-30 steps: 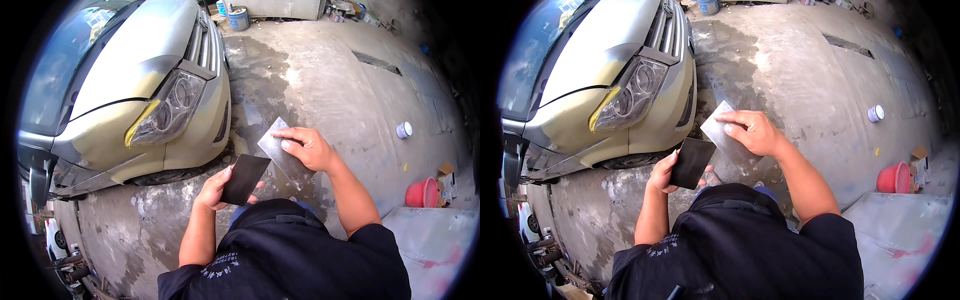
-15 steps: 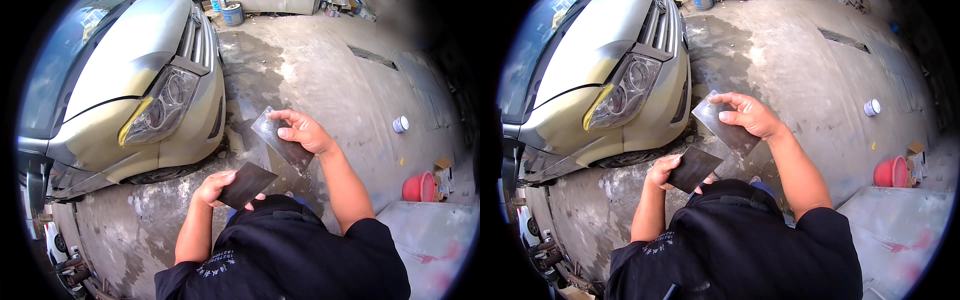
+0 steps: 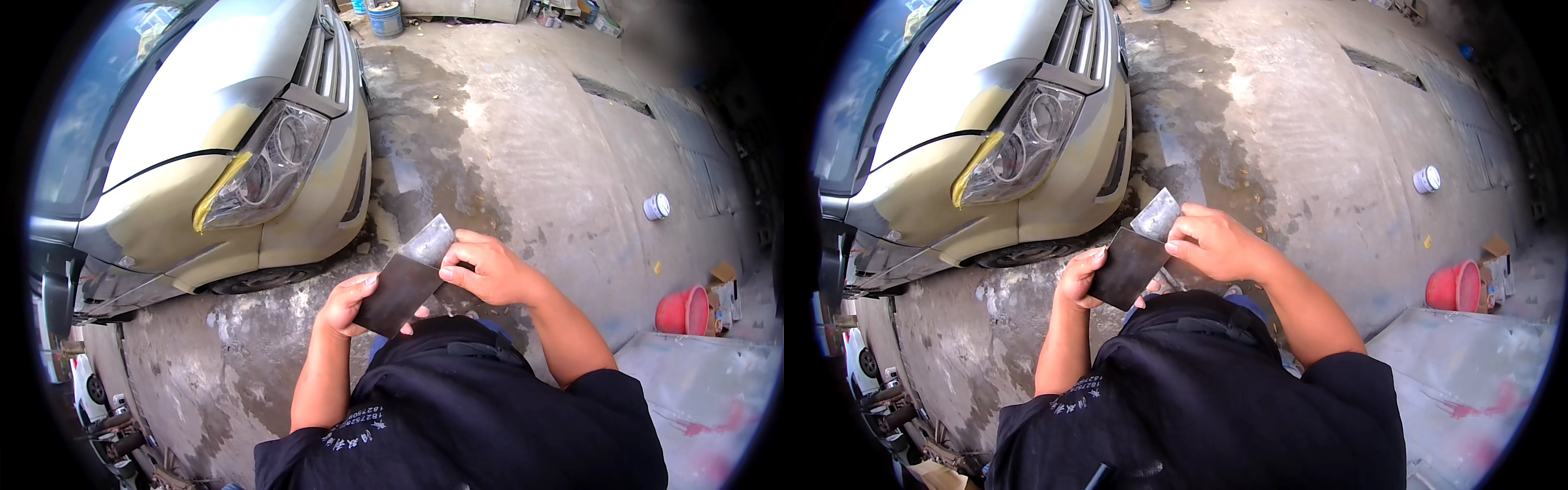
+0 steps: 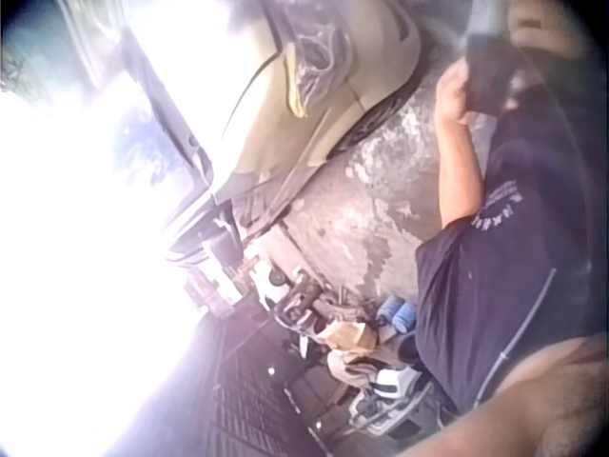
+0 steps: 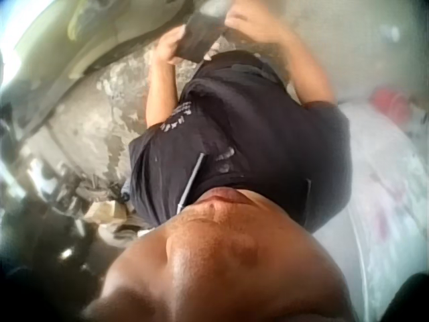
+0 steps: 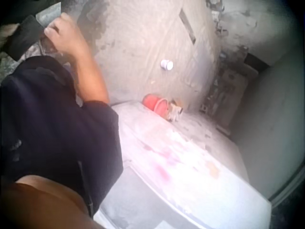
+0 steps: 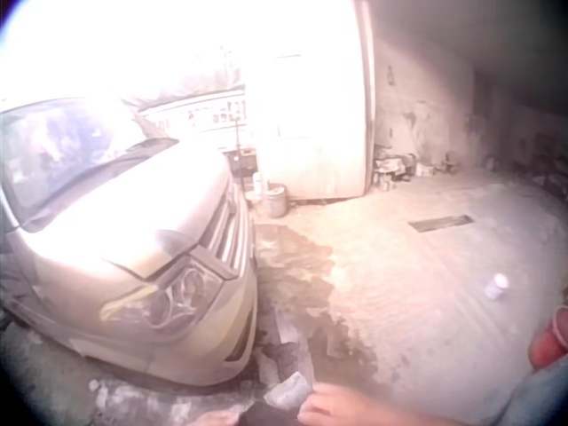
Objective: The person inspects the front bumper of a gold van, touching the surface to check for imperfections. They then retrieve a container of body filler and a tube of hardener, mixing the two substances together on a metal putty knife to prepare the compound for application.
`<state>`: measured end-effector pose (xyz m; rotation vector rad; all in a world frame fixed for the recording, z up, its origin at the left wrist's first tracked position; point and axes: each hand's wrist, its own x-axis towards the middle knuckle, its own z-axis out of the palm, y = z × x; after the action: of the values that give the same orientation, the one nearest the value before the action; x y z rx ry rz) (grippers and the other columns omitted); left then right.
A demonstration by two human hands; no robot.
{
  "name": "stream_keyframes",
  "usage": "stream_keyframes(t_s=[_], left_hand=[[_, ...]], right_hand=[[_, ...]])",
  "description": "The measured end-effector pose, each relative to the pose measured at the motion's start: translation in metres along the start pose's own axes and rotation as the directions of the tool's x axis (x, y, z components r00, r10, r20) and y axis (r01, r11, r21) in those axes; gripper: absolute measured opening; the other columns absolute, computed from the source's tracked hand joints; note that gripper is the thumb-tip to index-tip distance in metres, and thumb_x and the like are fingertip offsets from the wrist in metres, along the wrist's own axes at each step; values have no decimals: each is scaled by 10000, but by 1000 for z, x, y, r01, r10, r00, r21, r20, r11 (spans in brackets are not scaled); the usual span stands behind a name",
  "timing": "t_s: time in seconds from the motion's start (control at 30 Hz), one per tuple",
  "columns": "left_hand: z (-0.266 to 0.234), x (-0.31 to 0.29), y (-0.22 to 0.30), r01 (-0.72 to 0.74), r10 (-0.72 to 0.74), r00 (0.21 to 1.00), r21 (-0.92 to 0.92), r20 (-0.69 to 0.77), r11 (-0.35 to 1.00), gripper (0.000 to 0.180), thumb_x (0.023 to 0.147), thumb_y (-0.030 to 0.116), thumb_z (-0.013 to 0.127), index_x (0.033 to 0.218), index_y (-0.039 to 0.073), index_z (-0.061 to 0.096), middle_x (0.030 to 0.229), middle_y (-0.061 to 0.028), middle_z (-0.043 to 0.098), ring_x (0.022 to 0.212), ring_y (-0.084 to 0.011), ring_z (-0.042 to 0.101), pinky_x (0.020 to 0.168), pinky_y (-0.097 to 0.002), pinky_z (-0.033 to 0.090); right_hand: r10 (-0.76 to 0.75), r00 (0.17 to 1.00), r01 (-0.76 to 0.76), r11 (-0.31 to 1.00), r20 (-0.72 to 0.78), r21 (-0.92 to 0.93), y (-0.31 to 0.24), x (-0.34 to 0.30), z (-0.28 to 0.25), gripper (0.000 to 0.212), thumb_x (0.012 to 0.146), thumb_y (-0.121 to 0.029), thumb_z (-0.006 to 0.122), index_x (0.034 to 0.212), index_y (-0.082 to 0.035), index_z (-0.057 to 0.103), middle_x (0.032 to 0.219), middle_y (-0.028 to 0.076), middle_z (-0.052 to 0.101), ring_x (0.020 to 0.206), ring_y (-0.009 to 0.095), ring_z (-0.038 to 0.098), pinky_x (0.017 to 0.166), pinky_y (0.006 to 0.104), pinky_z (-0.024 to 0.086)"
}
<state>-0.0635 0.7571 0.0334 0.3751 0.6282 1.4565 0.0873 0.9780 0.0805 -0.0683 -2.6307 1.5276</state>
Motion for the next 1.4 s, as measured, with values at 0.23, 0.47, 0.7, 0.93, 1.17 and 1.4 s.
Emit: stream_keyframes(t_s=[0.23,0.47,0.7,0.93,1.17,1.4], left_hand=[[9,6,0,-303,266,951,-317,-156,899,648,966,410,455,1446,15,272,1437,-251,348,1227,-444,464,895,-571,487],[38,27,-18,-317,299,872,19,-387,948,839,890,738,176,1420,106,328,1173,-138,575,863,-238,643,543,-330,553],[44,29,-23,-254,403,820,372,-407,893,984,835,806,176,1433,35,301,1207,-128,551,967,-184,593,678,-316,535],[28,18,-23,-133,280,901,406,-330,904,993,824,821,119,1489,98,263,1341,-114,481,1070,-210,535,775,-291,474],[19,23,-17,-225,325,627,235,-708,946,566,962,281,550,1442,55,352,1154,-89,564,993,-179,528,818,-301,439],[18,33,-27,66,750,536,905,-388,421,541,954,148,529,1413,-59,330,1215,-162,512,1151,-236,505,996,-330,387]], right_hand=[[110,949,-72,988,-295,137,28,-10,-13,348,914,-327,625,774,-23,532,701,49,526,630,147,474,595,304,411],[217,969,-174,941,-122,291,-2,1,40,319,864,-293,699,862,-57,485,779,25,547,740,92,502,654,276,442],[298,942,-217,892,-155,396,-6,18,41,337,856,-316,687,870,-23,523,802,104,607,748,170,581,687,326,473],[352,925,-109,610,-145,785,-1,34,25,200,924,-172,628,901,-62,462,805,31,592,685,57,530,576,206,450],[210,978,-129,655,-16,745,9,-10,43,216,897,-170,670,910,-75,477,823,-39,495,750,26,438,666,201,387],[284,959,-111,431,-17,896,27,19,27,183,901,-180,657,881,-95,496,794,-48,529,731,20,473,629,184,395]])
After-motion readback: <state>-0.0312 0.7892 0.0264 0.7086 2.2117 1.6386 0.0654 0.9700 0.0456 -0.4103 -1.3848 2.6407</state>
